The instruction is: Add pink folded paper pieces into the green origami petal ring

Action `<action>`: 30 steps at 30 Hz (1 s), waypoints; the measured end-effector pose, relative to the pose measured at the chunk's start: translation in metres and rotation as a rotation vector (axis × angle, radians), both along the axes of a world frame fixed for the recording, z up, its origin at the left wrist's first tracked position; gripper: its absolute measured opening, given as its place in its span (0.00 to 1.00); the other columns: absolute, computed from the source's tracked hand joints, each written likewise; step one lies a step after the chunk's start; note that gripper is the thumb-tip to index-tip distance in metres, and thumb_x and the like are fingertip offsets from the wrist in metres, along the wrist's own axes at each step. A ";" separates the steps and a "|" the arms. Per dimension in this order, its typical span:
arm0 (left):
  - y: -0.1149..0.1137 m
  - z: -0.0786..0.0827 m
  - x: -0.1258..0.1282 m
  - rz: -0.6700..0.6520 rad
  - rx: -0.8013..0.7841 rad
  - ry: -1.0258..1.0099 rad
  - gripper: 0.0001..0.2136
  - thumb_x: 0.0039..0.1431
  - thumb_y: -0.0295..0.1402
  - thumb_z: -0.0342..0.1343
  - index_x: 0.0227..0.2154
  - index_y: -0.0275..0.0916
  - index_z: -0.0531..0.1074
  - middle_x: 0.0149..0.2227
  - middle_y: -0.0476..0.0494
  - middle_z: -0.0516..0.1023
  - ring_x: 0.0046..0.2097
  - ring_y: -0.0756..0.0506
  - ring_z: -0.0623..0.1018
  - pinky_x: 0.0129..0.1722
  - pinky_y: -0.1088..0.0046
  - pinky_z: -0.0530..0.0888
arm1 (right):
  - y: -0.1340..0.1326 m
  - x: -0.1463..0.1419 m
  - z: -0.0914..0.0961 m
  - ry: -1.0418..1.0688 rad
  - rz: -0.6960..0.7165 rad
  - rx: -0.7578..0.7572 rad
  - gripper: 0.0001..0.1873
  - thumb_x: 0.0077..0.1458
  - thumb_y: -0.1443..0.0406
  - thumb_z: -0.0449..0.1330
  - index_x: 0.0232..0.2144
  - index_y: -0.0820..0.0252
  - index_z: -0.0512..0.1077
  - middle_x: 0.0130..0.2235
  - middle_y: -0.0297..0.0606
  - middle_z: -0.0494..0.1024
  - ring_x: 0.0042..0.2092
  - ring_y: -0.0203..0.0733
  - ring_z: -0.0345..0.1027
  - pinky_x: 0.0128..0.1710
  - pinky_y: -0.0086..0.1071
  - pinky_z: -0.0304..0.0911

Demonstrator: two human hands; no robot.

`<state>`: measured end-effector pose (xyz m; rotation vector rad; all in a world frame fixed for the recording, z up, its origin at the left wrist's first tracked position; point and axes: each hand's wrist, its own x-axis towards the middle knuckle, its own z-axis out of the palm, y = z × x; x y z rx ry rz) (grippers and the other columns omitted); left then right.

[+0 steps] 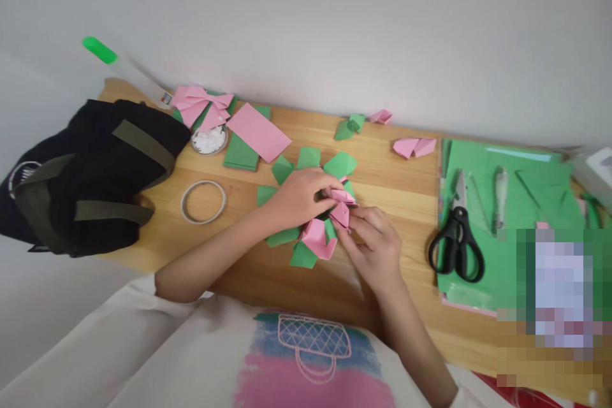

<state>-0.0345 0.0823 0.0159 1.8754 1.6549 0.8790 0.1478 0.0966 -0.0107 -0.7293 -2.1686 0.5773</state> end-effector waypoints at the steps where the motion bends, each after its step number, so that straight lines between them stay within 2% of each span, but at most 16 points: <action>1: 0.000 0.000 0.000 -0.007 0.000 0.010 0.06 0.54 0.24 0.59 0.34 0.39 0.76 0.33 0.49 0.80 0.38 0.48 0.77 0.42 0.69 0.73 | 0.000 0.000 0.000 0.004 0.003 -0.010 0.02 0.56 0.69 0.62 0.32 0.57 0.74 0.31 0.36 0.75 0.34 0.39 0.70 0.33 0.34 0.65; 7: -0.003 0.004 -0.006 -0.048 0.018 0.029 0.12 0.53 0.23 0.61 0.41 0.38 0.75 0.36 0.48 0.80 0.42 0.47 0.77 0.44 0.69 0.73 | 0.000 0.001 0.000 0.019 0.020 -0.063 0.02 0.55 0.68 0.63 0.34 0.57 0.74 0.33 0.37 0.74 0.36 0.40 0.70 0.34 0.34 0.68; 11: -0.014 0.010 -0.014 0.013 0.063 -0.022 0.17 0.53 0.23 0.61 0.47 0.39 0.72 0.39 0.48 0.81 0.43 0.47 0.78 0.46 0.68 0.74 | -0.001 0.003 0.000 0.011 0.022 -0.075 0.02 0.55 0.68 0.63 0.33 0.58 0.74 0.33 0.37 0.73 0.36 0.41 0.70 0.35 0.35 0.67; 13: -0.025 0.014 -0.019 0.068 0.084 -0.028 0.16 0.55 0.24 0.60 0.47 0.38 0.72 0.40 0.47 0.81 0.43 0.47 0.78 0.46 0.68 0.74 | -0.001 0.005 -0.001 0.013 0.021 -0.073 0.03 0.55 0.68 0.63 0.34 0.58 0.74 0.34 0.37 0.74 0.38 0.41 0.70 0.36 0.35 0.68; 16: -0.048 0.022 -0.026 0.121 0.133 0.009 0.09 0.59 0.27 0.58 0.43 0.39 0.74 0.39 0.46 0.81 0.41 0.47 0.79 0.45 0.68 0.74 | 0.000 0.005 -0.003 0.016 0.020 -0.067 0.03 0.55 0.67 0.63 0.35 0.57 0.74 0.34 0.37 0.74 0.38 0.41 0.70 0.36 0.35 0.67; 20: -0.082 0.030 -0.026 0.009 0.141 0.056 0.06 0.61 0.29 0.57 0.39 0.41 0.76 0.43 0.45 0.79 0.47 0.45 0.76 0.50 0.66 0.72 | 0.002 0.002 -0.005 0.008 0.010 -0.053 0.01 0.55 0.67 0.62 0.32 0.57 0.74 0.31 0.35 0.73 0.36 0.41 0.70 0.34 0.35 0.67; 24: -0.098 0.021 -0.017 -0.077 0.054 0.128 0.09 0.59 0.33 0.59 0.42 0.41 0.76 0.54 0.38 0.72 0.57 0.40 0.70 0.58 0.58 0.68 | 0.002 -0.003 -0.004 -0.036 -0.007 -0.045 0.02 0.56 0.66 0.62 0.31 0.58 0.74 0.31 0.37 0.72 0.35 0.41 0.69 0.33 0.35 0.66; 28: -0.090 0.002 -0.012 -0.053 0.104 0.202 0.07 0.62 0.34 0.57 0.39 0.40 0.78 0.53 0.37 0.71 0.56 0.38 0.69 0.57 0.54 0.68 | 0.000 0.000 0.004 -0.098 -0.014 -0.045 0.04 0.56 0.63 0.62 0.30 0.57 0.73 0.30 0.36 0.72 0.35 0.41 0.69 0.33 0.35 0.66; 30: -0.084 -0.004 -0.011 -0.034 0.131 0.200 0.08 0.63 0.34 0.55 0.38 0.40 0.79 0.50 0.38 0.72 0.54 0.39 0.70 0.55 0.55 0.68 | -0.004 0.006 0.010 -0.116 -0.037 -0.044 0.03 0.56 0.64 0.61 0.33 0.57 0.73 0.32 0.37 0.74 0.34 0.41 0.69 0.33 0.35 0.66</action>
